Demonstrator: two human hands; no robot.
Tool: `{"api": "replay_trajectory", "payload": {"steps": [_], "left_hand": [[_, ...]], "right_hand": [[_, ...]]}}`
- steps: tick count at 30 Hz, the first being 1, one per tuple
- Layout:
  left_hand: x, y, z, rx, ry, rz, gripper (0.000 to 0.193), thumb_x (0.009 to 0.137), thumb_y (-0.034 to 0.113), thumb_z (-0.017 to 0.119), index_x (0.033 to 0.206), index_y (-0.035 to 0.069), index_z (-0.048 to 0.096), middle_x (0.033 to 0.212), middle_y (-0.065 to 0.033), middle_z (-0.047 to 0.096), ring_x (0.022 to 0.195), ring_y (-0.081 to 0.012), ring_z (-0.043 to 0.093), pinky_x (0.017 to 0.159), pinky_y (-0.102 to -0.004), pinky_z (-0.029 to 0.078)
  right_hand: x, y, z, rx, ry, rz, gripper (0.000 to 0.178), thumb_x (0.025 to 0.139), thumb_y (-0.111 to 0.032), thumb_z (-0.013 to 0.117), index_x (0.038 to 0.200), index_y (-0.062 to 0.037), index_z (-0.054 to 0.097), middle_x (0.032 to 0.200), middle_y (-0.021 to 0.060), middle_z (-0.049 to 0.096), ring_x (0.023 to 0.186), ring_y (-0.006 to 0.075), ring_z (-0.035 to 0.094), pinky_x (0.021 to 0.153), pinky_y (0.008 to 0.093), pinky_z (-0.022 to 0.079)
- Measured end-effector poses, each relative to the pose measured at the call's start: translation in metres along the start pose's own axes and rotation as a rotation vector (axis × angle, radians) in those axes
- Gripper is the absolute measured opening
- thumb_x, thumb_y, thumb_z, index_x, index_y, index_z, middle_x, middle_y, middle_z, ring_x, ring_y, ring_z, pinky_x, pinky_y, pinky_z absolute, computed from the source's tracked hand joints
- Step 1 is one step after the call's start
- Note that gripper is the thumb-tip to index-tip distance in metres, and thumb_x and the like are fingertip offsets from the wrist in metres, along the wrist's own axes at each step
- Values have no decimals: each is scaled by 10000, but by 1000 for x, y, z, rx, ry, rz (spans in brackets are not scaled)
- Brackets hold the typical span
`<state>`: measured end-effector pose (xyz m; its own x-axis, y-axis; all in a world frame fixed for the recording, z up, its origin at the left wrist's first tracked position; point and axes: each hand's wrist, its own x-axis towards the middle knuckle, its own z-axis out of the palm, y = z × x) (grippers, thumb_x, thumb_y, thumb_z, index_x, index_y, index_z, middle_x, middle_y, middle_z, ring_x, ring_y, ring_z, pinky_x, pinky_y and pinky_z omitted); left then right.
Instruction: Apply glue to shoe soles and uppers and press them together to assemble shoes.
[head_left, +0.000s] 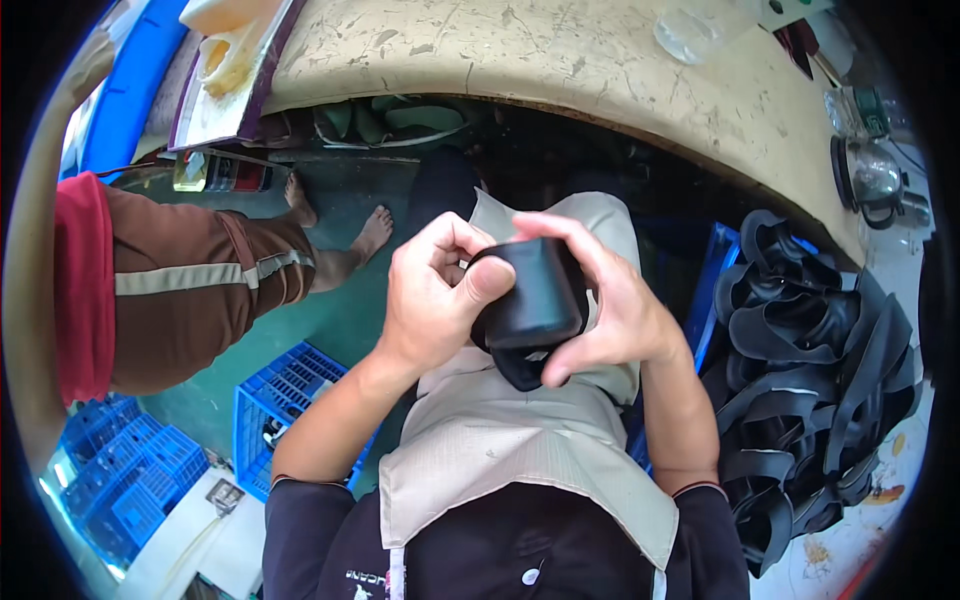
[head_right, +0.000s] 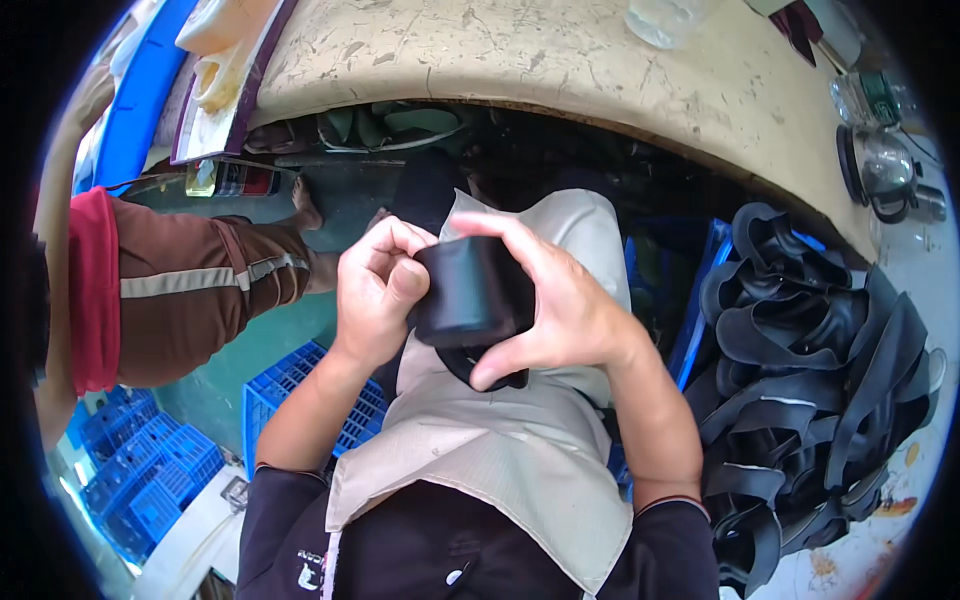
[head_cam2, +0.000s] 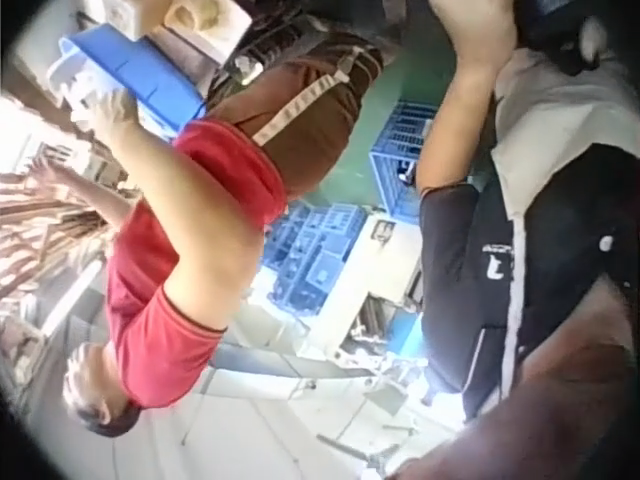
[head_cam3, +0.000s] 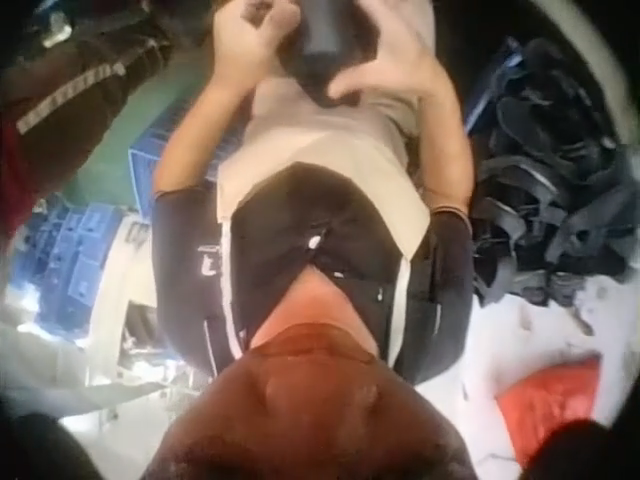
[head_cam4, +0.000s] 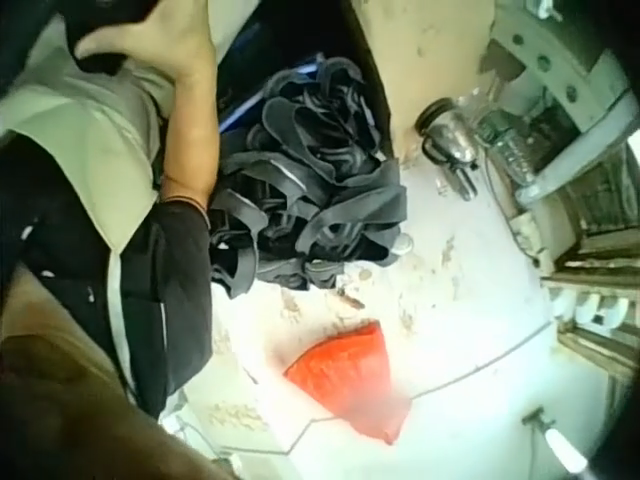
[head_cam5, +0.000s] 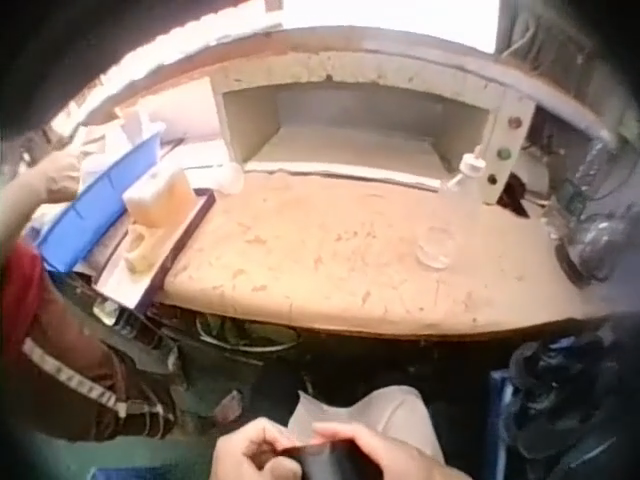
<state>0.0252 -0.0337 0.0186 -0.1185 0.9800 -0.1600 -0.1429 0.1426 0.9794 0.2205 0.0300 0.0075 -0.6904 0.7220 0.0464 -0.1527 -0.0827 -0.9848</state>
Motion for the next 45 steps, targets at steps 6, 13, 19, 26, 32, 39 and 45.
{"api": "replay_trajectory", "payload": {"steps": [6, 13, 19, 26, 32, 39, 45], "left_hand": [[0, -15, -11, 202, 156, 174, 359, 1028, 237, 621, 751, 23, 543, 736, -18, 572, 641, -101, 429, 589, -235, 381], [-3, -45, -46, 273, -10, -13, 392, 1049, 192, 582, 701, 17, 541, 681, -15, 541, 618, -109, 397, 580, -244, 363], [-2, -3, -44, 312, 57, -34, 263, 930, 200, 737, 789, -4, 648, 754, -44, 636, 655, -139, 518, 643, -259, 450], [7, 52, -50, 813, -210, 441, 384, 686, 168, 879, 992, -15, 737, 998, -120, 740, 899, -207, 674, 842, -308, 535], [11, 78, -108, 428, 328, -106, 321, 825, 145, 787, 1055, -66, 712, 922, -124, 733, 760, -158, 658, 732, -245, 532], [-58, -16, -68, 799, -95, -34, 441, 772, 157, 822, 1157, -26, 706, 1001, -115, 749, 869, -244, 689, 815, -360, 557], [2, -2, -40, 270, 92, 244, 510, 823, 45, 765, 1319, 6, 651, 1451, -175, 573, 1211, -264, 618, 1024, -394, 505]], "right_hand": [[0, -8, 7, -317, -22, 93, 802, 487, -234, 983, 1180, -27, 637, 1088, 85, 662, 871, 204, 611, 811, 302, 493], [3, 14, 33, -443, -70, -19, 733, 536, -100, 878, 1208, -46, 589, 1049, 98, 685, 817, 273, 656, 777, 347, 527], [11, -3, 36, -529, -47, 18, 714, 563, -130, 879, 1204, -55, 573, 1044, 97, 683, 836, 294, 674, 777, 357, 532], [16, -7, 25, -349, -34, 181, 967, 590, -146, 895, 1448, -45, 460, 1286, 146, 631, 1109, 262, 644, 972, 355, 493], [-2, 23, -22, 226, 213, 232, 1028, 773, -267, 860, 1596, -36, 289, 1471, 183, 512, 1386, 314, 472, 1168, 409, 355], [43, 15, -30, 424, 405, -141, 852, 825, -192, 823, 1534, -31, 380, 1402, 189, 570, 1257, 289, 570, 1105, 359, 409], [50, 19, 18, -153, 76, 107, 659, 791, -143, 792, 1390, -23, 543, 1208, 133, 664, 1031, 214, 630, 941, 299, 499]]}}
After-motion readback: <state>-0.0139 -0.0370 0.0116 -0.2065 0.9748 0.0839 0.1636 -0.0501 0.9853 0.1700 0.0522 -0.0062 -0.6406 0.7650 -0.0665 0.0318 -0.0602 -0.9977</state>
